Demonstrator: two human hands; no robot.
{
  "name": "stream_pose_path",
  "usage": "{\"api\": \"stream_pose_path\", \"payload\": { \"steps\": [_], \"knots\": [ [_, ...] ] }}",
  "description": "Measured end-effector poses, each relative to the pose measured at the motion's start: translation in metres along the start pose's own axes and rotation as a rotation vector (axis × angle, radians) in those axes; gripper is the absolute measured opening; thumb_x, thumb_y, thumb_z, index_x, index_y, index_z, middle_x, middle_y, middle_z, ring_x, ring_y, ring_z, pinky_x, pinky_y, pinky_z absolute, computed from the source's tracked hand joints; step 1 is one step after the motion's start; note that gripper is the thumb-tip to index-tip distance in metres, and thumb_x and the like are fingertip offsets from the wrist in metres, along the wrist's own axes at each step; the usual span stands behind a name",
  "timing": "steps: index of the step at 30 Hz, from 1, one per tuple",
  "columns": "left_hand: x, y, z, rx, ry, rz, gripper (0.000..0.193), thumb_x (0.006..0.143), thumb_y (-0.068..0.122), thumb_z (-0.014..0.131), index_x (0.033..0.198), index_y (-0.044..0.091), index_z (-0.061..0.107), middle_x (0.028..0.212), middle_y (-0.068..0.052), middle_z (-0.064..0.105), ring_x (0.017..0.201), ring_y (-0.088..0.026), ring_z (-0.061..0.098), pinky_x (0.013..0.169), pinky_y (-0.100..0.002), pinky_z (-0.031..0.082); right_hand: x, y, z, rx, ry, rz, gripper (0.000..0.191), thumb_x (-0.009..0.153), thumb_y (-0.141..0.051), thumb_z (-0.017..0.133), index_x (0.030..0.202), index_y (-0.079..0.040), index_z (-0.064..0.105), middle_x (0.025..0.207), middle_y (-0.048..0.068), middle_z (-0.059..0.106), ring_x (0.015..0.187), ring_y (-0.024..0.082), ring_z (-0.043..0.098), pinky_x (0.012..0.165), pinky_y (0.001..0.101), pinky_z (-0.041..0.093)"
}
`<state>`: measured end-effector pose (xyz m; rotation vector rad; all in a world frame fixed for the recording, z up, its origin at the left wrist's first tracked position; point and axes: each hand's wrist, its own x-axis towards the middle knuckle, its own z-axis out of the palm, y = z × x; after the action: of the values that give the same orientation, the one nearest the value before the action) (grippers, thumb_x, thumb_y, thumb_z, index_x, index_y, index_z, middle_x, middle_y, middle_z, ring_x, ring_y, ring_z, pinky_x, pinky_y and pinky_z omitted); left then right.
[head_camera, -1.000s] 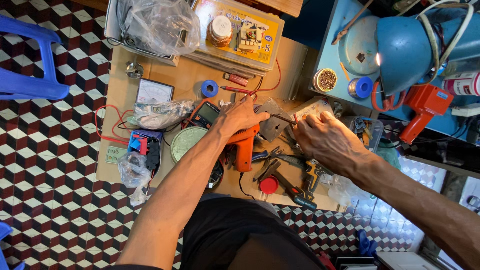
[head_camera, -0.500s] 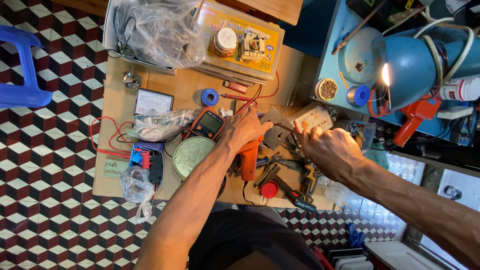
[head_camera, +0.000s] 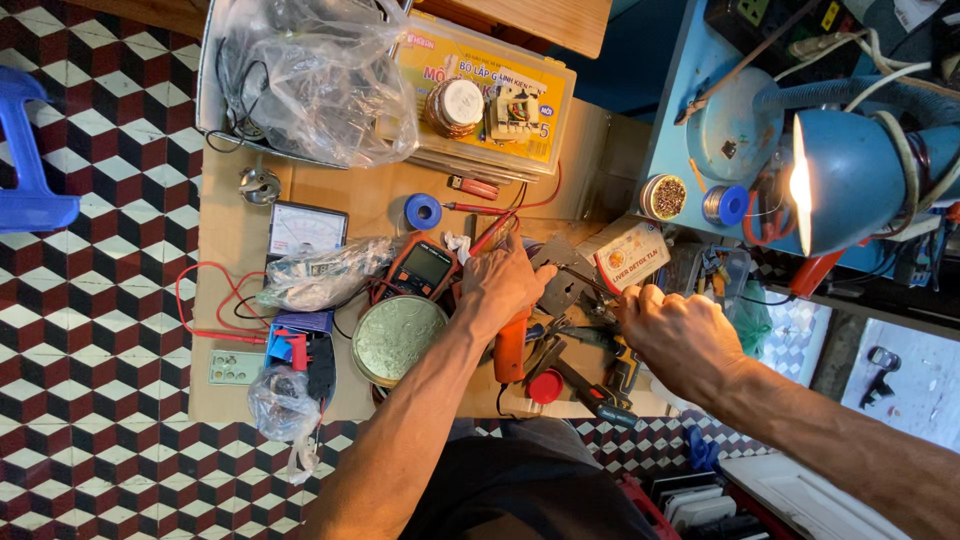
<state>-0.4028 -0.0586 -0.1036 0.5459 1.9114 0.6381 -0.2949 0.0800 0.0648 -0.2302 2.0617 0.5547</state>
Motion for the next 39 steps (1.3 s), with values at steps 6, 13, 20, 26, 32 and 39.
{"api": "stream_pose_path", "payload": {
  "steps": [6, 13, 20, 26, 32, 39],
  "knots": [
    [0.002, -0.002, 0.002, 0.014, 0.012, 0.039, 0.082, 0.092, 0.056, 0.062, 0.139, -0.007, 0.041, 0.113, -0.031, 0.069, 0.107, -0.040, 0.069, 0.098, -0.048, 0.051, 0.003, 0.004, 0.000, 0.176, -0.059, 0.072, 0.023, 0.100, -0.009, 0.052, 0.117, 0.005, 0.056, 0.086, 0.013, 0.066, 0.055, 0.014, 0.065, 0.043, 0.0275, 0.057],
    [0.001, 0.000, -0.003, 0.003, -0.012, 0.014, 0.075, 0.092, 0.055, 0.063, 0.132, -0.005, 0.044, 0.104, -0.031, 0.071, 0.103, -0.040, 0.071, 0.095, -0.047, 0.053, 0.001, 0.004, -0.004, 0.250, 0.001, 0.122, 0.040, 0.097, -0.024, 0.055, 0.126, 0.003, 0.055, 0.088, 0.016, 0.068, 0.056, 0.019, 0.068, 0.043, 0.0318, 0.058],
    [-0.001, 0.000, -0.003, -0.011, 0.030, 0.027, 0.073, 0.090, 0.054, 0.066, 0.131, -0.003, 0.044, 0.105, -0.031, 0.070, 0.103, -0.042, 0.069, 0.094, -0.050, 0.051, 0.001, 0.001, 0.004, 0.323, -0.003, 0.172, 0.042, 0.101, -0.033, 0.050, 0.130, -0.003, 0.058, 0.086, 0.014, 0.069, 0.052, 0.019, 0.067, 0.041, 0.0323, 0.056],
    [-0.004, 0.003, -0.004, -0.015, -0.006, 0.007, 0.075, 0.093, 0.053, 0.063, 0.136, -0.003, 0.041, 0.104, -0.030, 0.071, 0.103, -0.040, 0.071, 0.095, -0.049, 0.052, 0.003, -0.001, 0.015, 0.467, 0.141, 0.260, 0.042, 0.102, -0.046, 0.049, 0.109, -0.010, 0.069, 0.078, 0.011, 0.070, 0.046, 0.018, 0.060, 0.040, 0.0352, 0.049],
    [-0.004, 0.005, -0.008, -0.014, -0.032, -0.005, 0.075, 0.094, 0.052, 0.061, 0.139, -0.004, 0.041, 0.105, -0.030, 0.071, 0.102, -0.039, 0.071, 0.095, -0.048, 0.052, 0.003, -0.001, 0.009, 0.544, 0.144, 0.294, 0.038, 0.100, -0.043, 0.052, 0.102, -0.010, 0.071, 0.076, 0.011, 0.071, 0.045, 0.019, 0.061, 0.041, 0.0368, 0.050],
    [-0.005, 0.006, -0.008, 0.004, -0.036, 0.001, 0.074, 0.095, 0.053, 0.060, 0.137, -0.004, 0.041, 0.105, -0.030, 0.071, 0.102, -0.038, 0.071, 0.094, -0.048, 0.053, 0.000, 0.001, -0.004, 0.578, 0.133, 0.287, 0.036, 0.099, -0.042, 0.055, 0.099, -0.009, 0.071, 0.079, 0.013, 0.072, 0.050, 0.023, 0.066, 0.044, 0.0398, 0.055]
  ]
}}
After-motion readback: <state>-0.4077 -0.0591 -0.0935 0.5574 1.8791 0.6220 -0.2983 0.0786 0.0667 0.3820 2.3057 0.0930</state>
